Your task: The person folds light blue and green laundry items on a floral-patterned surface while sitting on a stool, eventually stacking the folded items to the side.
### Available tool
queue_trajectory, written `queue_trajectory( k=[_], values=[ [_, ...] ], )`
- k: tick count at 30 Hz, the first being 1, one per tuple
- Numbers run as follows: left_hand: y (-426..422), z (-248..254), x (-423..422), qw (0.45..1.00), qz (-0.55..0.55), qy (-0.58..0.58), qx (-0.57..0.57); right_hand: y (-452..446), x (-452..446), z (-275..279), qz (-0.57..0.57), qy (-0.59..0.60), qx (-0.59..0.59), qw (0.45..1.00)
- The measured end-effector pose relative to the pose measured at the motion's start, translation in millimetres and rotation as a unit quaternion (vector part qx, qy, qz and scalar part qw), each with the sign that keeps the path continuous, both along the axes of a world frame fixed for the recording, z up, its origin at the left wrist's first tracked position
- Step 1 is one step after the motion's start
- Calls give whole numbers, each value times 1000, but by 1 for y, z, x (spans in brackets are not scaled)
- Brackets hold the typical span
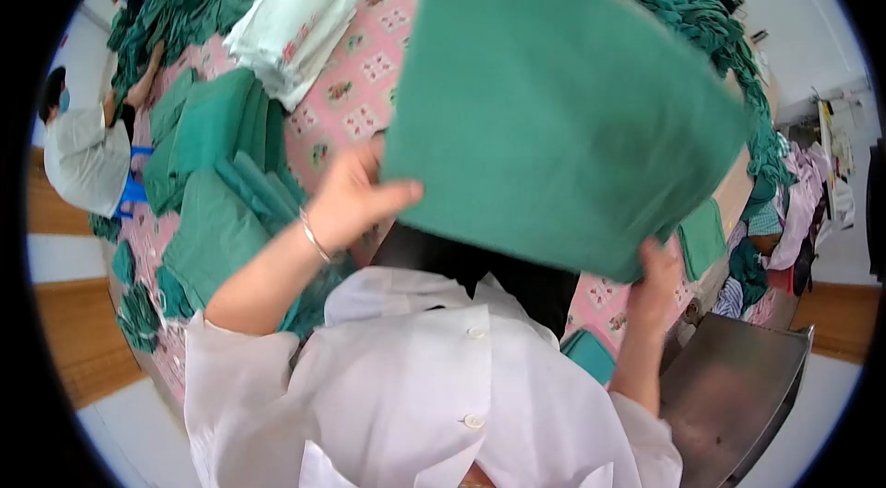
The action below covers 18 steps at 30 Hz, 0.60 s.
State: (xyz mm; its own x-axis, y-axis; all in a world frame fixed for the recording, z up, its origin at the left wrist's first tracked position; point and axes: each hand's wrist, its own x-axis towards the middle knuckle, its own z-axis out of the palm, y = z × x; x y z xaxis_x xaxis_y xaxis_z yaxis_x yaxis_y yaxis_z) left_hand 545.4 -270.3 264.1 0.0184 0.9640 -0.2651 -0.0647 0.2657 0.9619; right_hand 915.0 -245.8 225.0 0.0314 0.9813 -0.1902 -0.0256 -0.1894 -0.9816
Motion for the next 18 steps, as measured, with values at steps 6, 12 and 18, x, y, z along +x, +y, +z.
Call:
queue_trajectory(
  k=[6, 12, 18],
  values=[
    [9, -59, 1, 973, -16, -158, -168, -23, 4, -42, 26, -29, -117, 992],
    [75, -44, 16, 991, 30, -128, -27, 19, -18, -8, 9, -6, -47, 999],
    [124, -118, 11, 942, 58, 325, 53, 47, -2, -44, -31, -208, -64, 976]
  ],
)
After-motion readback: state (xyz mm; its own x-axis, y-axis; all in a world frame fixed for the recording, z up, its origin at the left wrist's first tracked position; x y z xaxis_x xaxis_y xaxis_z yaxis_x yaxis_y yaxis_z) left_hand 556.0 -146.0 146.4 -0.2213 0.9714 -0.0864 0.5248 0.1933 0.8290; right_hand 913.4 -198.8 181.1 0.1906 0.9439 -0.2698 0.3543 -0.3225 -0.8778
